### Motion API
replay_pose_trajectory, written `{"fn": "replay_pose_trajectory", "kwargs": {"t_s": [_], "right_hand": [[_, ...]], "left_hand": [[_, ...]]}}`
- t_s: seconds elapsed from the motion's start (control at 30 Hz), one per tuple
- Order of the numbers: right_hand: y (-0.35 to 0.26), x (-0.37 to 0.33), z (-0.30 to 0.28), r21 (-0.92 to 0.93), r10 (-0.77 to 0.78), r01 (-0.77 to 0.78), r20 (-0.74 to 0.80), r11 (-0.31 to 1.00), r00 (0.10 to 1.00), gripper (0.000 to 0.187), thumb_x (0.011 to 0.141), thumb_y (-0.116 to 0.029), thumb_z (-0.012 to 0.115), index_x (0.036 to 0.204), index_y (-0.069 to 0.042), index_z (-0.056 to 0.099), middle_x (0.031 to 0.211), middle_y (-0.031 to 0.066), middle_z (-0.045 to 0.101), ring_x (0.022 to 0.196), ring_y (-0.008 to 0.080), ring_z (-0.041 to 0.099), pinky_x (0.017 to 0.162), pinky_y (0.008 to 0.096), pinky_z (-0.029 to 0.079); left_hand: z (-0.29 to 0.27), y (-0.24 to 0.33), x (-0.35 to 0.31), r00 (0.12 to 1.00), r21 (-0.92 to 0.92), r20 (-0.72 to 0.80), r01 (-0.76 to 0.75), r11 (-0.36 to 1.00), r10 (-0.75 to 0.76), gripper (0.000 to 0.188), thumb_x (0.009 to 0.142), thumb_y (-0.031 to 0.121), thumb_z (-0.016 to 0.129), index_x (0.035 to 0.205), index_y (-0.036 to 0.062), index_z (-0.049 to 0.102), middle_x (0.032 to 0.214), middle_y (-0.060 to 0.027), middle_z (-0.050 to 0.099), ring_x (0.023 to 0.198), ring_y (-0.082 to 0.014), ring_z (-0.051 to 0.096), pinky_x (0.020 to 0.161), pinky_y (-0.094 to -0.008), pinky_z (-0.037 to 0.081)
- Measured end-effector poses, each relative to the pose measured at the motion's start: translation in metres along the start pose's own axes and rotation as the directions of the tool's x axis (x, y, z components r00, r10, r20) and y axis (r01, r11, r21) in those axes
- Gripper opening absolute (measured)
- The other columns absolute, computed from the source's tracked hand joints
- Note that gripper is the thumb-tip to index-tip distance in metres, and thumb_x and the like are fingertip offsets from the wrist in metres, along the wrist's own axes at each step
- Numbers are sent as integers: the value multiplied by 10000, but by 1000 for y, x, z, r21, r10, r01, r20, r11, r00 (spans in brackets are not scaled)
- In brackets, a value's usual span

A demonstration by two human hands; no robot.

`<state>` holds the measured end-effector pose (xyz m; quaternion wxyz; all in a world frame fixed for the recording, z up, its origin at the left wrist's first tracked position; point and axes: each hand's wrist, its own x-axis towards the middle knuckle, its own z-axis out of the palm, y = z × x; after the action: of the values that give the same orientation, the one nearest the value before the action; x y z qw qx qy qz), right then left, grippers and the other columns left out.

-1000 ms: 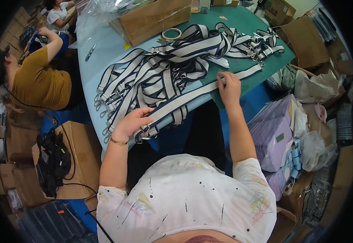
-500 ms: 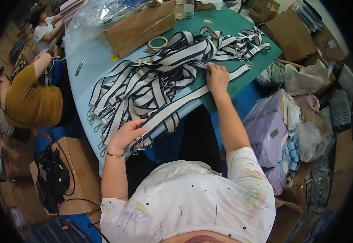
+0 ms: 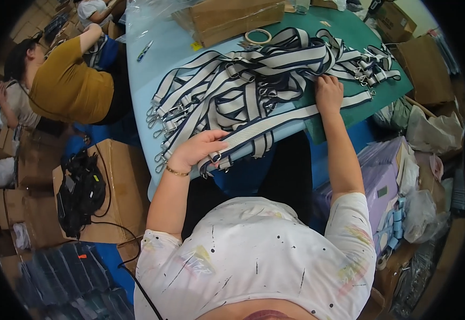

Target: Assembling metal buckles and clips onto striped fabric straps.

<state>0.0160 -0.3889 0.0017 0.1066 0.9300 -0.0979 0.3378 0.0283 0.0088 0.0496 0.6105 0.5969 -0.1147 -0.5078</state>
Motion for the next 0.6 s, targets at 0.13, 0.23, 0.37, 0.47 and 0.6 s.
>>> {"fn": "replay_pose_trajectory", "kwargs": {"t_s": [0.13,0.23,0.37,0.47,0.6], "right_hand": [[4,1,1,-2,34,-34,-47,999,998,128,818,-199,560,864,-102,630,973,25,656,943,218,586,774,382,429],[9,4,3,-41,68,-70,-35,997,997,94,802,-203,564,799,-114,598,847,35,633,870,229,593,717,395,428],[3,10,7,78,72,-66,-71,995,995,53,778,-165,563,776,-112,571,779,56,606,793,256,592,668,411,434],[6,10,7,173,59,-58,3,983,998,45,786,-145,550,808,-108,560,744,45,629,817,238,601,697,399,429],[18,11,-5,194,-47,69,-120,979,992,54,750,-128,562,792,-138,594,715,17,620,814,194,593,742,351,409]], "left_hand": [[1,-2,2,1000,29,13,-27,999,27,349,903,113,555,1225,-6,494,795,-28,617,517,-62,551,446,-180,445],[-1,-4,-2,996,67,23,-88,994,87,335,913,123,538,1220,-4,497,810,-30,616,535,-72,567,468,-187,464],[-4,-11,-3,995,117,-25,-97,988,100,317,911,122,548,1199,-3,507,798,-34,620,536,-79,578,466,-195,462],[-1,-10,-6,993,43,-20,-113,993,114,297,910,126,554,1175,-5,519,793,-36,621,546,-88,584,485,-203,461],[2,-10,-4,993,14,-30,-113,994,113,299,897,103,553,1177,3,521,788,-32,618,508,-93,566,478,-197,468]]}}
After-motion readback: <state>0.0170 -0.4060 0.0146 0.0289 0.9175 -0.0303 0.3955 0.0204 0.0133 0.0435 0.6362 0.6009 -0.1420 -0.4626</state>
